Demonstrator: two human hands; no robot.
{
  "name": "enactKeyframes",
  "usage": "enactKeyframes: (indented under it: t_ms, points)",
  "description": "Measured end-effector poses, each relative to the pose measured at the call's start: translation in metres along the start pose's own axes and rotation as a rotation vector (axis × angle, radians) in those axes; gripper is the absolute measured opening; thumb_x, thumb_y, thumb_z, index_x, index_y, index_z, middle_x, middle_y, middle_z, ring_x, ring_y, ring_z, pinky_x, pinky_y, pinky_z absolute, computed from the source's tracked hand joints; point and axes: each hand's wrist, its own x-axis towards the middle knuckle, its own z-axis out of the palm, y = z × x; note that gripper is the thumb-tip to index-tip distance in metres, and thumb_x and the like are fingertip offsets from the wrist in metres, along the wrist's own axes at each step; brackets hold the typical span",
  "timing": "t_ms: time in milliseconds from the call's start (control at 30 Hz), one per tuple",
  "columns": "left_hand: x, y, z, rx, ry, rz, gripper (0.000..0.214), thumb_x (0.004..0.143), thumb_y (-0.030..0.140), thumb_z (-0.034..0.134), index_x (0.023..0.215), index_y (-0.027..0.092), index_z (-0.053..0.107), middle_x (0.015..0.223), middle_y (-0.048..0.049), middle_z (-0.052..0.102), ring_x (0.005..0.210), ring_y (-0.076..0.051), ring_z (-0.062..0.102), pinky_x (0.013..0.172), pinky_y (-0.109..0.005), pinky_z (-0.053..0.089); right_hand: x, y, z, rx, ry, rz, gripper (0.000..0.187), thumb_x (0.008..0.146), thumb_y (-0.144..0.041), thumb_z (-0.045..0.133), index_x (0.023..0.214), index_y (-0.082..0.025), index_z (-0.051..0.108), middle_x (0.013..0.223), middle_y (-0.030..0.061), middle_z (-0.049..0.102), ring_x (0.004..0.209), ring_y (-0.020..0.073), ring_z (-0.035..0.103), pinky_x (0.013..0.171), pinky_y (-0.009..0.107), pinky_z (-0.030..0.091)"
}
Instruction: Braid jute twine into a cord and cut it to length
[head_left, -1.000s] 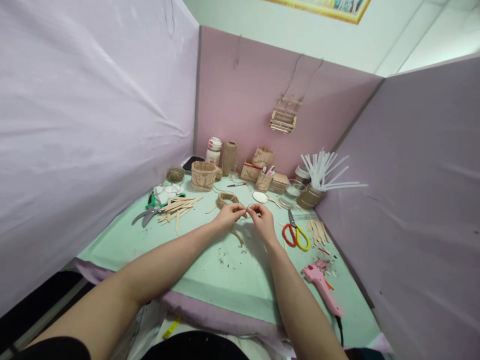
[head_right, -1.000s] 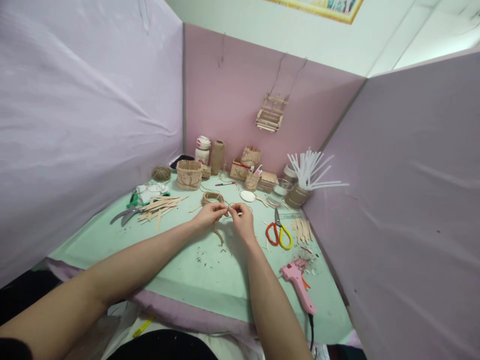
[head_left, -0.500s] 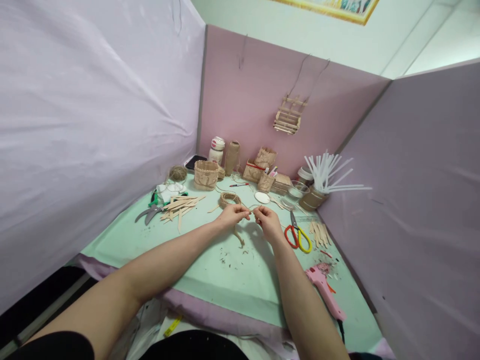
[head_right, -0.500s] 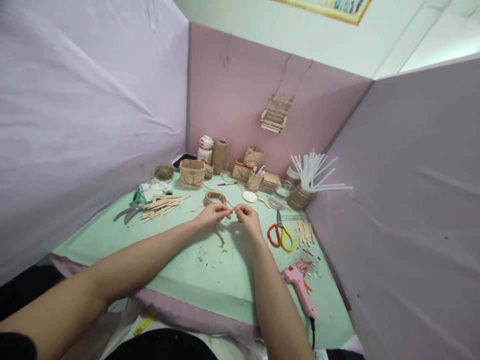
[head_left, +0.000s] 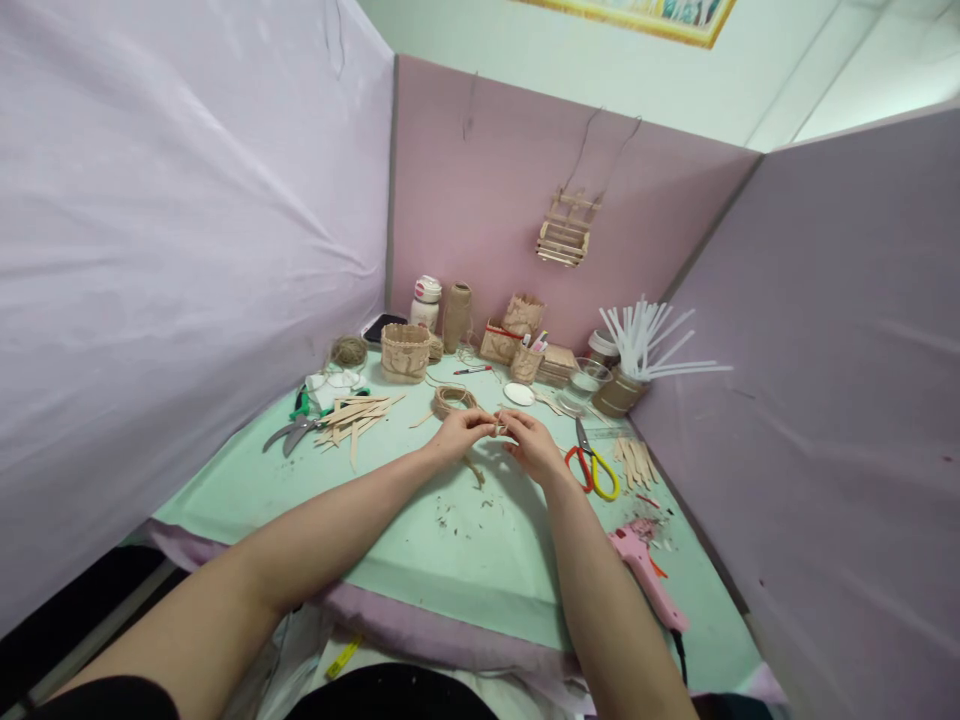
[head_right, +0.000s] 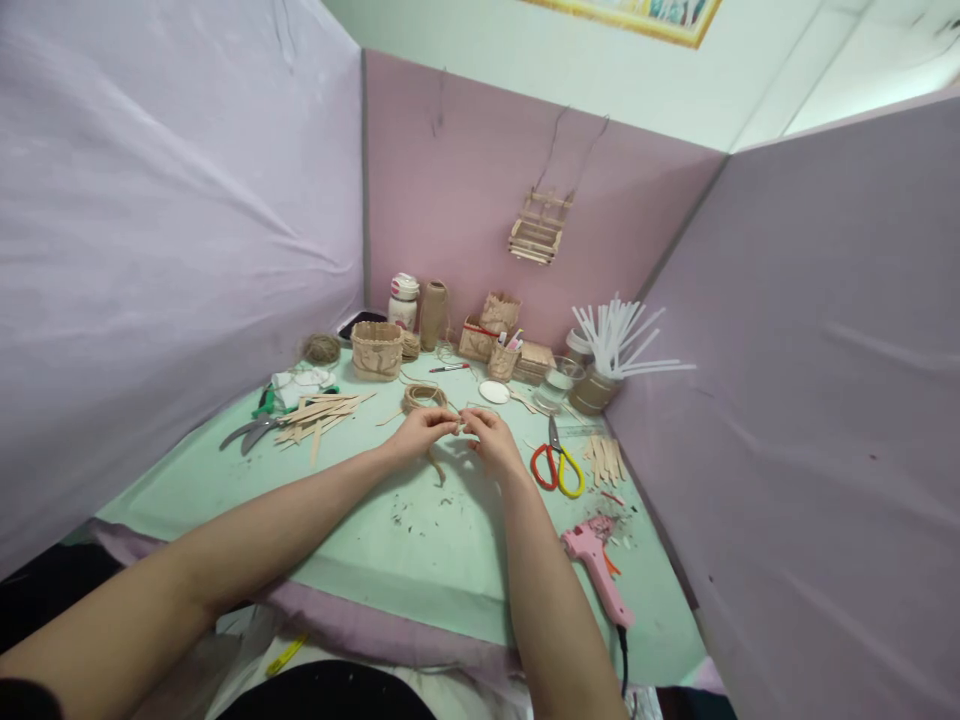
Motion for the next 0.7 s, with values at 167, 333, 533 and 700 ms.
enactKeyframes:
  t_ms: [167,333,533,700]
  points:
    - [0.0,-0.006,0.001,0.066,-0.011,0.015,0.024,0.068,0.031,0.065,0.08,0.011,0.069,0.076,-0.0055,0.067,0.071,-0.015,0.058,0.07,-0.027,0.043,-0.001,0.003,0.0,0.055,-0.06,-0.028,0.026,0.059,-0.038,0.074,0.071,-0.02,0.06,0.07,-0.0016,0.059,0.07,0.0113,0.053,0.058,0.021,0.039]
    - [0.002,-0.007,0.0,0.024,0.027,-0.001,0.027,0.066,0.036,0.068,0.076,0.011,0.068,0.072,-0.0046,0.066,0.067,-0.014,0.057,0.066,-0.026,0.044,0.004,0.009,0.001,0.089,-0.022,-0.081,0.027,0.059,-0.039,0.074,0.071,-0.02,0.058,0.07,-0.0018,0.06,0.066,0.0103,0.055,0.059,0.022,0.041]
    - [0.0,-0.006,0.001,0.035,0.029,0.015,0.021,0.065,0.031,0.068,0.074,0.011,0.067,0.07,-0.0043,0.067,0.066,-0.013,0.057,0.066,-0.025,0.044,0.013,0.016,-0.004,0.185,0.173,-0.1,0.027,0.061,-0.038,0.072,0.069,-0.02,0.053,0.078,0.0027,0.064,0.062,0.0116,0.057,0.051,0.023,0.043]
    - [-0.001,-0.005,0.002,0.023,0.015,0.018,0.021,0.066,0.031,0.068,0.074,0.012,0.068,0.071,-0.005,0.067,0.067,-0.014,0.058,0.067,-0.026,0.044,0.015,0.015,-0.009,0.24,0.259,-0.065,0.018,0.066,-0.031,0.068,0.068,-0.02,0.054,0.074,0.0035,0.064,0.058,0.0113,0.055,0.046,0.022,0.043]
